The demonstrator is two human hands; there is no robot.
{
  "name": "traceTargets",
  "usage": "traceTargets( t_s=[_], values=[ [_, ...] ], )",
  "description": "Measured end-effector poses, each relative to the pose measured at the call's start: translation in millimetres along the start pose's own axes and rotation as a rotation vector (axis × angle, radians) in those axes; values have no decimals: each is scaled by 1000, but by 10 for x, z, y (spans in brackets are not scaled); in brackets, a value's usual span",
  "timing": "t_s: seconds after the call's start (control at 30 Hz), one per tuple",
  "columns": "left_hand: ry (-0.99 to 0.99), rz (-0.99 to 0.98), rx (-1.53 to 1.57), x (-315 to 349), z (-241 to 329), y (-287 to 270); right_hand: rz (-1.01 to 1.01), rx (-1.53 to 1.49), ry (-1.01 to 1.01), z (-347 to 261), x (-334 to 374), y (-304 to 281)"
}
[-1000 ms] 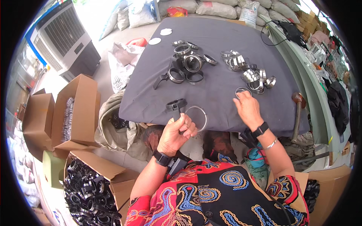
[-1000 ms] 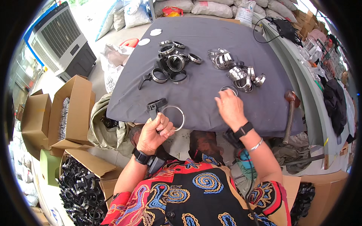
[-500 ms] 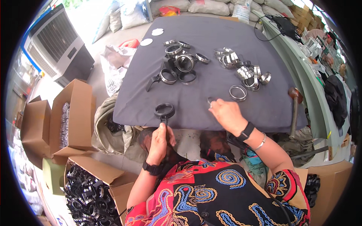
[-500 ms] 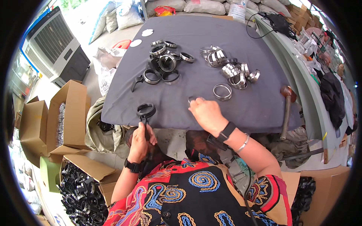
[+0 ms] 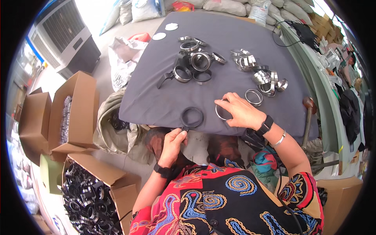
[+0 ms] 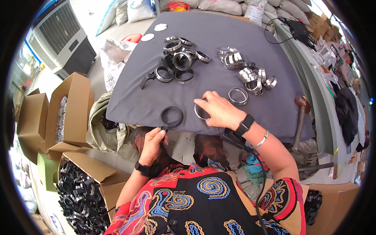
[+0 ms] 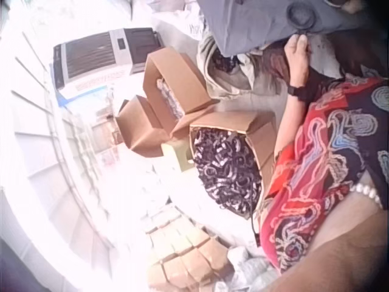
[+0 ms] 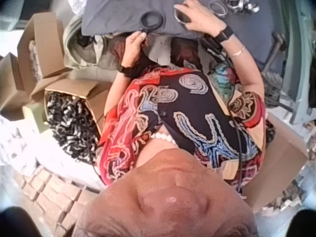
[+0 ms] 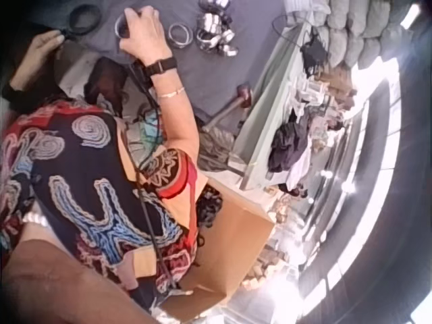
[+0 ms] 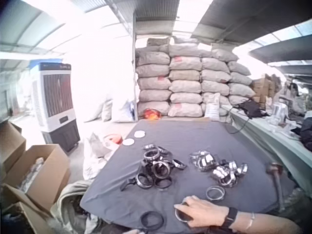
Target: Assembling metal rings into plastic pipe clamps and sorting them.
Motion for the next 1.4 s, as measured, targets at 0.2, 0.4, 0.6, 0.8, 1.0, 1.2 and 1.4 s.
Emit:
traceTargets(
  t_s=[0.2,0.4,0.6,0.8,1.0,1.2,1.4],
  values=[
    [10,-49,-32,-31,-1,46,49,-164,-114,-583,-349,100],
    [8,-44,-53,-27,-32,26,-90,-93,-166,-758,-587,378],
    [1,-71,-25,-13,-27,31,-146,13,-187,-822,-628,421],
    [-11,-89,-44,-26,-1,65,-178,43,-183,-846,-663,374],
    [-4,-45,-103,-19,-54,-22,82,41,-379,-942,-761,814],
    [-45,-46,-11,27,-12,17,50,34,-254,-930,-760,801],
    [-14,-69,-82,20,192,68,73,-165,-193,-800,-795,814]
  ],
)
Point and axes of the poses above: each hand's wrist, its own x-axis away from the middle knuckle, its own y-axis out of the palm, z = x × y, the point moved 7 cm from there along -x, towards the middle knuckle, and after that the axes turned 13 degrees about z, right-handed, at the moved point
